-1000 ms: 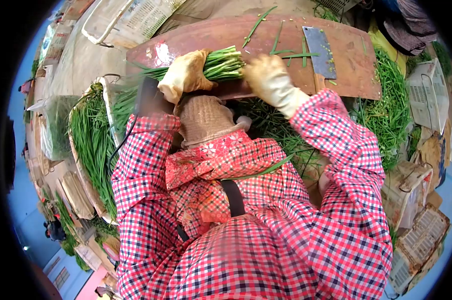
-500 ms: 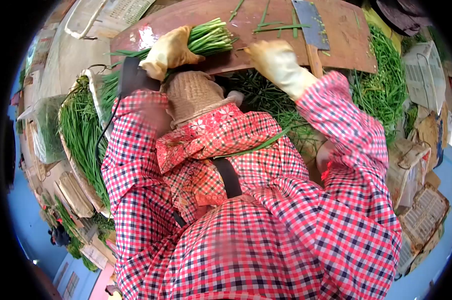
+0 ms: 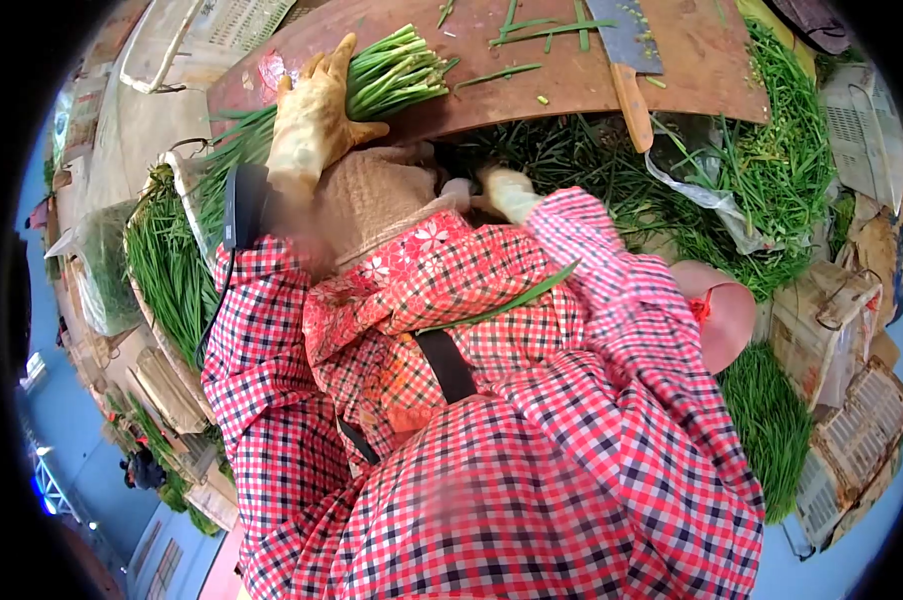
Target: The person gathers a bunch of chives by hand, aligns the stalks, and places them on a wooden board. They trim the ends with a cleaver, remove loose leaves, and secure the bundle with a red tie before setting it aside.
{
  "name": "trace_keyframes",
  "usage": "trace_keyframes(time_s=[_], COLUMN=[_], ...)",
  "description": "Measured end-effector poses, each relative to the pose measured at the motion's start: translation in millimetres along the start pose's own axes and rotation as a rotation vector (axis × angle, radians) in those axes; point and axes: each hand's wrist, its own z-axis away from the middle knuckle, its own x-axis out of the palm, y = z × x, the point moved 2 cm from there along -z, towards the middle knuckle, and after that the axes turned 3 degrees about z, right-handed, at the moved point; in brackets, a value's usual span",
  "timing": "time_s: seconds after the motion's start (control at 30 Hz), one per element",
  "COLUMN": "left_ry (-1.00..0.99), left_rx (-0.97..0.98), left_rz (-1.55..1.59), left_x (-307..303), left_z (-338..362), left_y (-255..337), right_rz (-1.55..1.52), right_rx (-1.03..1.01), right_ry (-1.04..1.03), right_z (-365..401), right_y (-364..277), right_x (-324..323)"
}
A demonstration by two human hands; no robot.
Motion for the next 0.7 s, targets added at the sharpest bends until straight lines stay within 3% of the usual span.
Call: trace_keyframes(time_s=[0.13, 0.2, 0.23, 0.27, 0.3, 0.33, 0.47, 0.6, 0.67, 0.7], left_ry=[-0.034, -0.013, -0.010, -0.022, -0.052, -0.088, -0.077, 0.060, 0.237, 0.145], left_rx=[-0.012, 0.007, 0.012, 0.020, 0.022, 0.026, 0.037, 0.023, 0.012, -0.011], left_rz=[0.124, 0.189, 0.187, 0.175, 0.171, 0.171, 0.153, 0.115, 0.139, 0.161], left_x=[-7.6, -9.6, -13.2, -17.9, -20.8, -22.0, -18.9, -3.1, 7.0, 3.0], left_z=[-5.2, -5.4, -5.0, -3.8, -4.2, -4.0, -3.4, 0.7, 2.0, -0.2], left_y=[-2.2, -6.0, -5.3, -3.7, -2.5, -1.0, -5.9, -10.3, -19.0, -20.0], right_rz=[-0.252, -0.261, -0.710, -0.760, -0.762, -0.619, -0.295, -0.224, 0.142, 0.203], right_rx=[-0.217, -0.037, -0.262, -0.392, -0.448, -0.530, -0.528, -0.833, -0.584, -0.607], right_ry=[0.106, 0.190, 0.561, 0.691, 0.714, 0.913, 1.385, 1.515, 1.205, 1.202], right_z=[-22.9, 20.5, 56.3, 100.5, 138.1, 167.2, 208.5, 146.5, 83.6, 63.2], right_y=[-12.4, -6.9, 4.5, 5.6, 5.3, 7.1, -6.3, -85.9, -125.1, -128.8], right_x=[41.7, 8.5, 6.8, -31.8, -66.6, -90.9, -162.8, -230.2, -220.4, -210.5])
